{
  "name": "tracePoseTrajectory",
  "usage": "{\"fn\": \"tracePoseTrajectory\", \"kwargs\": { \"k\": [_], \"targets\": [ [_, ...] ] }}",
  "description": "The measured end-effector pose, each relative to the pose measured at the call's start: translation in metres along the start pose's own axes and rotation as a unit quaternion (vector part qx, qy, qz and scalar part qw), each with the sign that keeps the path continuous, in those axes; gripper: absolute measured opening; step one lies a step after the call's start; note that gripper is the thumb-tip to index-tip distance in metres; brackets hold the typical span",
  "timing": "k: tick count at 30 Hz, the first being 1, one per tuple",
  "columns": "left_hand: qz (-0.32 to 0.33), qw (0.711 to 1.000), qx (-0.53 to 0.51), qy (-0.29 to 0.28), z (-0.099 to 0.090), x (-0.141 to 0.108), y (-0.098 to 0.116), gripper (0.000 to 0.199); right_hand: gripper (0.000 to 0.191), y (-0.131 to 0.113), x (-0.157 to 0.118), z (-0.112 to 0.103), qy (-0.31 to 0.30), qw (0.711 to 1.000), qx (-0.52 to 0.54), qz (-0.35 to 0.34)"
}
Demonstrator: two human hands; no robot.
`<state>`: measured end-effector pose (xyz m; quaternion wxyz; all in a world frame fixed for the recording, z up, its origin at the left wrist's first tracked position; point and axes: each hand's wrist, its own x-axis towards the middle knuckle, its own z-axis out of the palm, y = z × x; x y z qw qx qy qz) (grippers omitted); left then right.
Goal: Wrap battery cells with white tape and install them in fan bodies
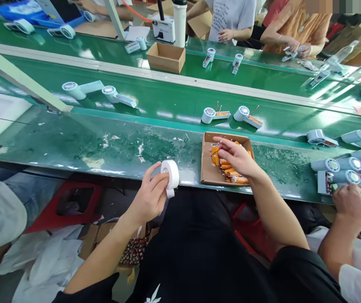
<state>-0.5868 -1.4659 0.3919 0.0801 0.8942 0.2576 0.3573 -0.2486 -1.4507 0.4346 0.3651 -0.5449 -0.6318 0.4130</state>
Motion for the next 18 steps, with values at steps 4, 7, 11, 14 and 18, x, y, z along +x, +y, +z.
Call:
{"fn": "tracePoseTrajectory", "kwargs": {
  "k": [4, 7, 11, 14, 18],
  "targets": [
    [0.036, 0.999, 0.012, -0.026, -0.003, 0.009, 0.007, 0.04, 0.073, -0.017, -0.025, 0.019, 0.003, 0.986, 0.165, 0.03],
    [0.071, 0.995, 0.031, -0.07, -0.001, 0.012, 0.011, 0.047, 0.076, -0.028, -0.039, 0.033, -0.037, 0.974, 0.216, 0.056],
    [0.083, 0.99, 0.058, -0.101, 0.004, 0.013, 0.014, 0.049, 0.071, -0.029, -0.05, 0.042, -0.06, 0.961, 0.268, 0.043],
    [0.095, 0.986, 0.083, -0.106, 0.004, 0.014, 0.015, 0.045, 0.054, -0.024, -0.055, 0.047, -0.054, 0.97, 0.236, 0.024],
    [0.133, 0.975, 0.133, -0.123, -0.001, 0.02, 0.018, 0.04, 0.054, -0.019, -0.062, 0.046, -0.018, 0.993, 0.114, 0.016]
  ]
}}
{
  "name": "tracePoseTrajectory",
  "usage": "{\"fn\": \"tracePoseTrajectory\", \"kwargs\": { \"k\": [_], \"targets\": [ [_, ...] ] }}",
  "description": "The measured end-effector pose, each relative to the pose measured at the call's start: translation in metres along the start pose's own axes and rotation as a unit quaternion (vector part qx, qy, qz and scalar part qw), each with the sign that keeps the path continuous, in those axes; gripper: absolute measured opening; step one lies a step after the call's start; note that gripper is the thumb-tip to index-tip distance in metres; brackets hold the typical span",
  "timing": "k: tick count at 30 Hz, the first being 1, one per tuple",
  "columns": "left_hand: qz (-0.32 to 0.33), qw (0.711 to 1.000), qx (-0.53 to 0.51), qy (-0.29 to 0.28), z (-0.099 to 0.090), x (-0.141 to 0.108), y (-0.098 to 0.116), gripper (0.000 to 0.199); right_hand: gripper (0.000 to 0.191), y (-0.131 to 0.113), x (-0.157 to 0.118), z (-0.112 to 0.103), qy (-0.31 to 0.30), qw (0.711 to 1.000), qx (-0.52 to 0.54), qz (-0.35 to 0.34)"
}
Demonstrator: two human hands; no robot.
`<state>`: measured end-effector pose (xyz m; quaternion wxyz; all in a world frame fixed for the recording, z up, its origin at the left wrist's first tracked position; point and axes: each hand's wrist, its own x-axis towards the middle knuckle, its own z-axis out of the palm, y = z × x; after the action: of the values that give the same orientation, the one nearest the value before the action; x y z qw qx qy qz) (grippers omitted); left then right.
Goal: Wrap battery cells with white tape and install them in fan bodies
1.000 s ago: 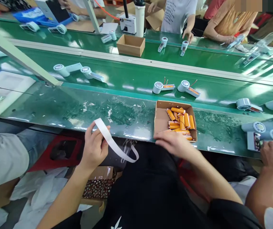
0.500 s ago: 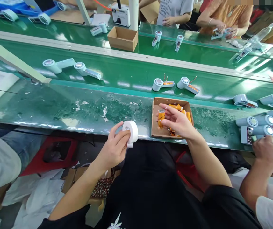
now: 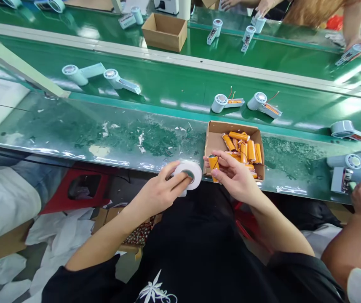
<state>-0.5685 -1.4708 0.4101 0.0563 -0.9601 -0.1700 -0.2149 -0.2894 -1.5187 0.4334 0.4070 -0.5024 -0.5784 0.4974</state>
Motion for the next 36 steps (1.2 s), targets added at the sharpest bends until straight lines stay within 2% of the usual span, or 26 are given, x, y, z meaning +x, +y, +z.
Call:
{"fn": "tracePoseTrajectory", "kwargs": {
  "k": [4, 8, 13, 15, 17, 19, 20, 23, 25, 26, 28, 30, 31, 32, 33, 34, 36],
  "targets": [
    [0.044, 0.998, 0.037, -0.023, -0.009, 0.008, -0.001, 0.033, 0.054, -0.009, -0.001, -0.01, -0.047, 0.987, -0.153, -0.023],
    [0.11, 0.992, 0.047, -0.032, -0.017, 0.019, -0.004, 0.027, 0.054, -0.025, 0.007, -0.017, -0.09, 0.964, -0.247, -0.051],
    [0.18, 0.982, 0.01, -0.059, -0.026, 0.032, -0.011, 0.031, 0.051, -0.04, 0.013, -0.028, -0.217, 0.937, -0.27, -0.047],
    [0.171, 0.982, -0.029, -0.078, -0.031, 0.037, -0.013, 0.037, 0.053, -0.039, 0.014, -0.033, -0.221, 0.947, -0.232, -0.019],
    [0.126, 0.986, -0.056, -0.095, -0.036, 0.043, -0.013, 0.04, 0.055, -0.035, 0.014, -0.031, -0.157, 0.978, -0.137, 0.016],
    [0.075, 0.991, -0.064, -0.094, -0.04, 0.05, -0.011, 0.039, 0.058, -0.026, 0.012, -0.017, -0.028, 0.999, -0.011, 0.022],
    [0.057, 0.993, -0.065, -0.084, -0.042, 0.053, -0.009, 0.037, 0.061, -0.021, 0.01, -0.006, 0.05, 0.998, 0.043, 0.009],
    [0.039, 0.997, -0.059, -0.039, -0.04, 0.06, -0.003, 0.033, 0.064, -0.004, 0.004, 0.038, 0.262, 0.958, 0.109, -0.05],
    [0.033, 0.998, -0.051, -0.012, -0.035, 0.062, 0.007, 0.031, 0.063, 0.005, 0.002, 0.06, 0.343, 0.931, 0.102, -0.071],
    [0.027, 0.998, -0.05, -0.001, -0.031, 0.061, 0.015, 0.031, 0.062, 0.007, 0.002, 0.064, 0.354, 0.927, 0.102, -0.074],
    [0.032, 0.996, -0.078, 0.024, -0.023, 0.055, 0.036, 0.027, 0.058, 0.004, 0.003, 0.049, 0.344, 0.929, 0.116, -0.074],
    [0.081, 0.984, -0.145, 0.057, -0.014, 0.043, 0.058, 0.022, 0.046, -0.009, 0.004, 0.007, 0.357, 0.92, 0.121, -0.108],
    [0.106, 0.976, -0.176, 0.066, -0.008, 0.034, 0.063, 0.021, 0.038, -0.018, 0.004, -0.018, 0.388, 0.904, 0.11, -0.142],
    [0.115, 0.972, -0.194, 0.068, -0.002, 0.024, 0.063, 0.021, 0.027, -0.027, 0.004, -0.043, 0.431, 0.876, 0.095, -0.193],
    [0.098, 0.974, -0.193, 0.059, 0.006, 0.013, 0.055, 0.023, 0.022, -0.035, 0.002, -0.064, 0.467, 0.848, 0.076, -0.238],
    [0.038, 0.983, -0.174, 0.04, 0.013, 0.002, 0.04, 0.028, 0.023, -0.041, 0.0, -0.08, 0.479, 0.842, 0.062, -0.242],
    [-0.099, 0.987, -0.129, -0.003, 0.026, -0.023, -0.006, 0.035, 0.037, -0.044, -0.008, -0.093, 0.484, 0.847, 0.044, -0.213]
  ]
}}
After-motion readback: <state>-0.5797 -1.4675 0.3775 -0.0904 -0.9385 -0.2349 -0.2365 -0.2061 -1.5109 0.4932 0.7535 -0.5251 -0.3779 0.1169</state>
